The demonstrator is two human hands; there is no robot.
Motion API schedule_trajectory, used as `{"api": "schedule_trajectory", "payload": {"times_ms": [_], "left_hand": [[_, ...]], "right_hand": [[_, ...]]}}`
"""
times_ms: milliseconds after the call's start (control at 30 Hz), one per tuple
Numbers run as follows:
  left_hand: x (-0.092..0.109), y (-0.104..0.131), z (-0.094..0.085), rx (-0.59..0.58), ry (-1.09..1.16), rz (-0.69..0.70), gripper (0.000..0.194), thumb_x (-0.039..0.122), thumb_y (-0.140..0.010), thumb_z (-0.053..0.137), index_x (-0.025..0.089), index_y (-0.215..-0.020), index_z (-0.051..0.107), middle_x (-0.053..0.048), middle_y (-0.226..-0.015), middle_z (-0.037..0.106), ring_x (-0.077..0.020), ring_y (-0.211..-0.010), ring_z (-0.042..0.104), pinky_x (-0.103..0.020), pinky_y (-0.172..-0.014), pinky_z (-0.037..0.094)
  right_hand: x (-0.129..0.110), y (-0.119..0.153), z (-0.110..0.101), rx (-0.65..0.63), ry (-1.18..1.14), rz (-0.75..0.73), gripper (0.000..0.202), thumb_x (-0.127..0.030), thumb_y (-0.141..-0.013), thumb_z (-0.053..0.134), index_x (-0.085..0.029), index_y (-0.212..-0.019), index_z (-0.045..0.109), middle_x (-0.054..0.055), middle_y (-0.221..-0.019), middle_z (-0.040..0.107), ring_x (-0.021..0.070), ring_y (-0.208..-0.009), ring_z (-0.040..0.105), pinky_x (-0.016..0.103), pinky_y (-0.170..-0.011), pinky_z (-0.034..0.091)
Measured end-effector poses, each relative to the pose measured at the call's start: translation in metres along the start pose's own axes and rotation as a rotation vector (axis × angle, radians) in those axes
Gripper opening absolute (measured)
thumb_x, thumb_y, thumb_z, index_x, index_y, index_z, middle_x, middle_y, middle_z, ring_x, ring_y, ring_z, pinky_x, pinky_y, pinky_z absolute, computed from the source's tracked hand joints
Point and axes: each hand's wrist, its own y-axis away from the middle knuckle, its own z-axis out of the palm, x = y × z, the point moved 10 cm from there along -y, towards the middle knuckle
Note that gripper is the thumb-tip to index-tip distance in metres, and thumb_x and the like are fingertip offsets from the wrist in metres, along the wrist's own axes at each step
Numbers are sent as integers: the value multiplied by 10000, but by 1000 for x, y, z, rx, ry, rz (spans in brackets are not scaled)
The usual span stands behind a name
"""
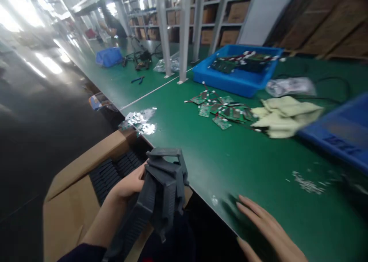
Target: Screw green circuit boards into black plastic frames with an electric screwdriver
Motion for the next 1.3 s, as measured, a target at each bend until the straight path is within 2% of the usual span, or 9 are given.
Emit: {"api": "schedule_trajectory", "payload": {"times_ms": [200, 300, 433, 567, 667, 800, 933, 1100, 1300], "left_hand": [[59, -67, 143, -416, -90, 19, 866, 202, -604, 653, 138, -1430, 402, -93, -1203, 681, -323, -1124, 625, -431, -964, 500], [79, -86, 194, -415, -307, 179, 923, 183, -601, 631, 154, -1485, 366, -111, -1345, 611, -327, -1219, 572, -424, -1018, 467], [88, -94, 236, -469, -389, 297, 858, 292, -699, 673, 183, -1499, 382, -119, -1430, 550, -332, -1238, 562, -424, -982, 501], [65, -105, 242, -499, -308, 156, 850, 480, -820, 630, 168, -1537, 298, -177, -1488, 473, -315, -1106, 645, -395, -813, 573], [54, -111, 220, -251, -340, 190, 877, 426, -800, 685, 147, -1532, 290, -225, -1515, 409, -289, -1043, 672, -395, -838, 569], [87, -61, 196, 244, -527, 737, 468, 356, -892, 618, 192, -1324, 550, -160, -1312, 581, -280, -1087, 640, -422, -889, 558], [96, 10, 253, 104, -752, 1254, 197, 321, -918, 639, 210, -1079, 660, -99, -1052, 690, -252, -989, 654, -397, -883, 569], [86, 20, 283, -30, -750, 1260, 148, 228, -932, 579, 170, -1043, 659, -159, -1151, 669, -273, -1068, 631, -410, -886, 586], [109, -27, 287, 25, -910, 1248, 487, -40, -846, 425, 222, -1178, 666, -121, -1248, 642, -254, -1188, 576, -472, -988, 533]], "right_hand": [[-35, -9, -85, 341, -103, 110, 435, -369, -916, 601, -224, -1326, 577, 106, -1199, 698, 252, -1044, 699, 344, -863, 610], [-27, -9, -86, 364, -226, 239, 506, -394, -886, 597, -186, -1346, 559, 140, -1234, 675, 233, -921, 718, 278, -658, 625], [18, 4, -69, 353, -510, 550, 422, -272, -799, 595, -188, -1205, 676, 101, -1061, 740, 184, -686, 697, 246, -519, 576], [54, 36, -78, 502, -699, 658, 341, -295, -749, 597, -187, -1031, 756, 92, -967, 763, 227, -754, 717, 299, -623, 598], [81, 76, -88, 636, -865, 768, 401, -349, -772, 625, -170, -1114, 736, 88, -837, 759, 240, -729, 717, 324, -639, 595], [119, 158, -104, 896, -802, 1038, 592, -451, -780, 659, -147, -1288, 639, 84, -840, 754, 242, -700, 713, 335, -623, 584], [129, 207, -125, 826, -169, 1160, 551, -519, -802, 615, -169, -1222, 683, 79, -797, 747, 285, -706, 713, 384, -640, 569], [69, 161, -145, 740, 486, 695, 455, -493, -920, 526, -148, -1183, 663, 197, -1187, 652, 383, -1062, 615, 583, -913, 471], [16, 73, -84, 296, 360, 164, 261, -186, -909, 565, -251, -1149, 647, 95, -1182, 679, 315, -1191, 575, 555, -1013, 452]]}}
